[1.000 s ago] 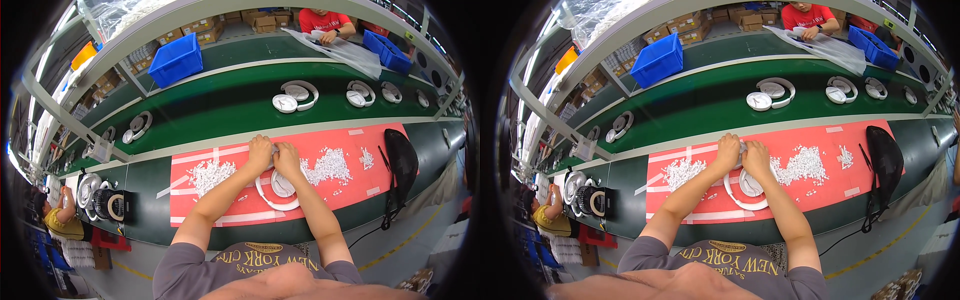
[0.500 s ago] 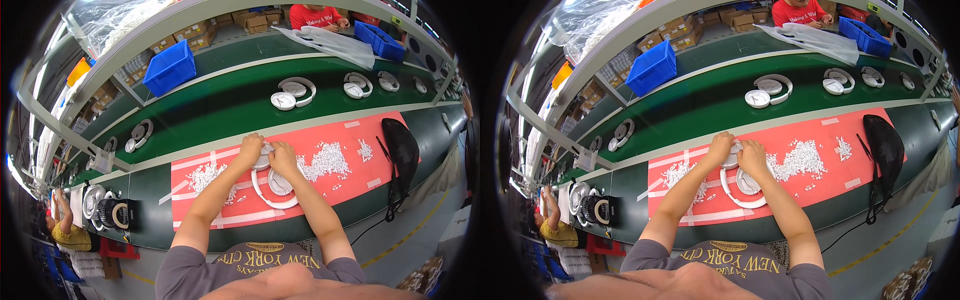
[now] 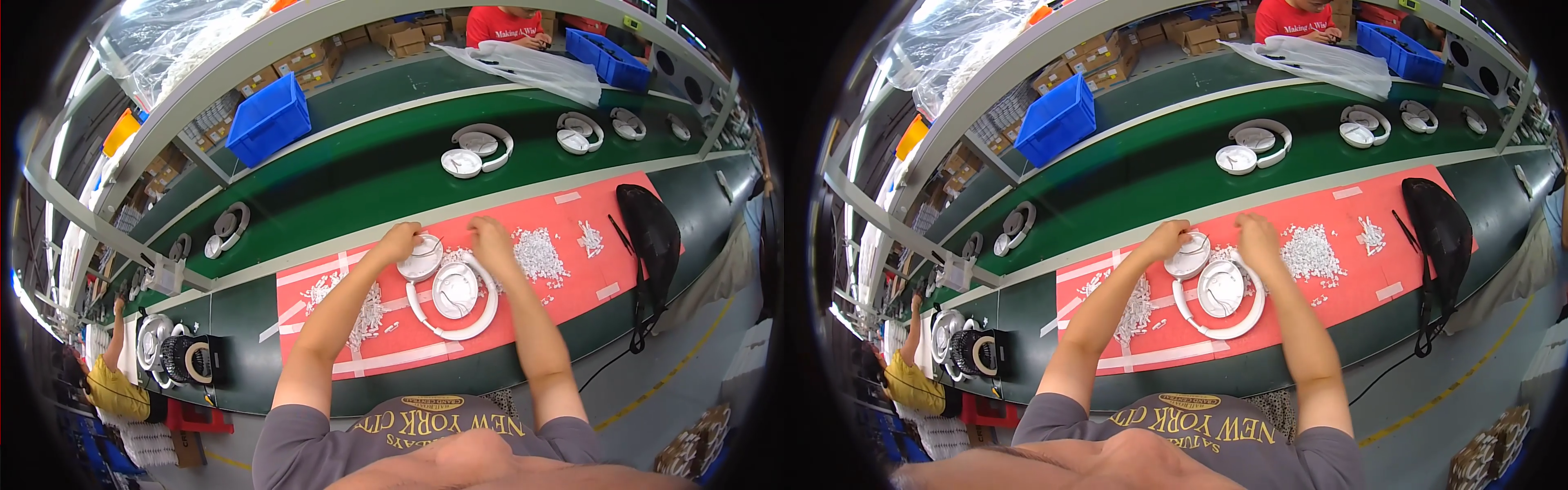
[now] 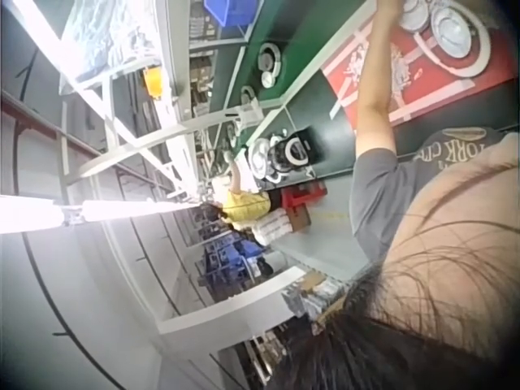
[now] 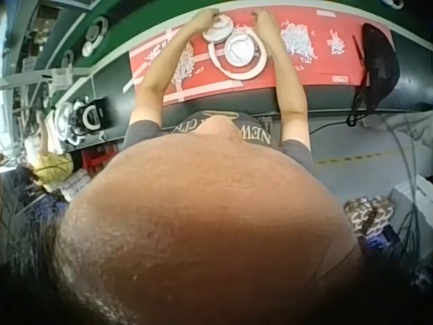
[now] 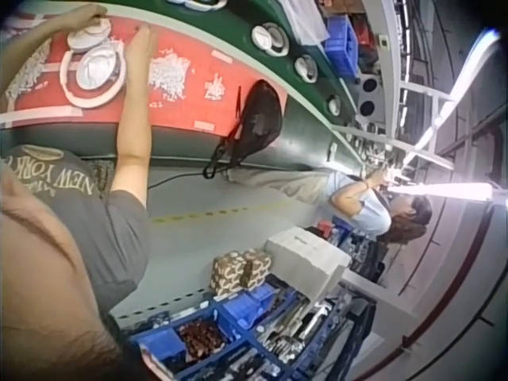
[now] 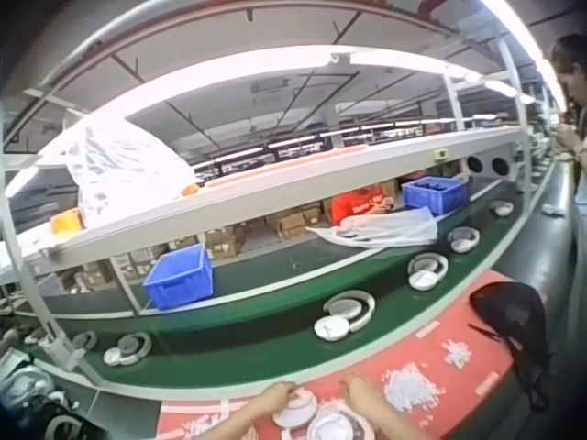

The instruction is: The person assembles small electronic components into plastic housings by hand on a factory production line.

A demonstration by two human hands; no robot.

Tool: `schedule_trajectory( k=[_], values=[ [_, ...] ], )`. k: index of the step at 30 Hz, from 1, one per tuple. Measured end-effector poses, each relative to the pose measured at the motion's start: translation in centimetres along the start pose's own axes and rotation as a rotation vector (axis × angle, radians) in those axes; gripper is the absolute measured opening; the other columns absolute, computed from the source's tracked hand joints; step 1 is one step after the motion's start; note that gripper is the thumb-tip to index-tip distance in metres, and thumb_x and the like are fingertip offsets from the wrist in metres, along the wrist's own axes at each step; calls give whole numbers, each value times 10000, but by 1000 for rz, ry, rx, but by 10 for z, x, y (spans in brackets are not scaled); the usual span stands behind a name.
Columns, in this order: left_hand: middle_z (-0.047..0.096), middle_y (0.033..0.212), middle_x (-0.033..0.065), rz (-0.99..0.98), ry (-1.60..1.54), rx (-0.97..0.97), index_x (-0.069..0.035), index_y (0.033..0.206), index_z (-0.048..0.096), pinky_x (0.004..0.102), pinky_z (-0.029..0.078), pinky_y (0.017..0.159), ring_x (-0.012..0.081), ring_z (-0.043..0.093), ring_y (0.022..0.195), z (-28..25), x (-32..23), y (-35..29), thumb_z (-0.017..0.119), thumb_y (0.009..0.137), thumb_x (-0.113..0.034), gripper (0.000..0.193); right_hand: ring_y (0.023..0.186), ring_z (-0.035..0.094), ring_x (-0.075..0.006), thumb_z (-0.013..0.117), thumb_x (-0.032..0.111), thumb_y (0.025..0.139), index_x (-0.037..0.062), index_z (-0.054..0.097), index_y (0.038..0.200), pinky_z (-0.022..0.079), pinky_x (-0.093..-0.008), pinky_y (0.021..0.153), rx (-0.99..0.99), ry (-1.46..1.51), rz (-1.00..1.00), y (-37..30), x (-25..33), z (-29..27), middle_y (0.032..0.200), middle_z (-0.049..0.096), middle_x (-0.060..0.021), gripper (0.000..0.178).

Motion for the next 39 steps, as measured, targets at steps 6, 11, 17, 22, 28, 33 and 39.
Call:
schedule_trajectory(
  k=[6,11,17,22,28,33,39],
  values=[
    [572,839,195,85,20,-41,20,815,549,404,432,705,349,550,798,-4,9,-5,559,746,-76,119,820,549,-307,514,-44,674,-9,583,799,447,-375,700,453,-137,-219,-15,-19,21,825,565,-140,147],
    [563,820,200,230,132,-183,32,802,539,400,439,694,348,554,783,-6,2,-12,540,739,-36,92,808,550,-289,521,-49,653,-6,571,748,455,-353,697,473,-228,-432,-24,-3,26,784,543,-133,115],
    [580,881,200,127,262,39,21,849,537,398,446,710,342,563,825,-7,9,-18,502,780,-96,140,791,551,-307,514,-22,673,1,563,749,459,-370,693,426,-284,-465,-32,9,27,777,539,-151,93],
    [588,904,193,133,105,255,5,930,546,404,436,743,348,556,857,-7,22,-38,485,791,-148,216,725,569,-335,517,2,703,-19,556,766,456,-406,638,269,-154,-186,-22,-9,16,768,575,-170,76],
    [585,862,216,142,86,167,20,815,582,404,437,742,354,554,843,-16,44,-45,485,746,-95,166,613,581,-230,532,2,704,-17,547,748,462,-308,569,88,138,92,0,6,8,677,585,-133,50],
    [584,798,219,132,104,85,22,756,580,419,440,714,365,556,790,-31,48,-59,476,736,-82,149,593,543,-129,552,5,707,-16,554,763,449,-256,567,110,306,98,14,48,31,665,578,-79,59],
    [581,729,216,136,34,-30,16,711,570,435,443,664,367,563,707,-52,51,-88,481,754,-107,159,598,529,-101,548,0,740,-29,559,796,433,-227,547,214,461,55,18,121,71,673,567,-61,64]
  ],
)
Point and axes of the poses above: each hand's wrist, its own y-axis towards the middle knuckle, its own z-axis out of the palm, x = y × z, the point moved 9 cm from there along y, towards the middle knuckle
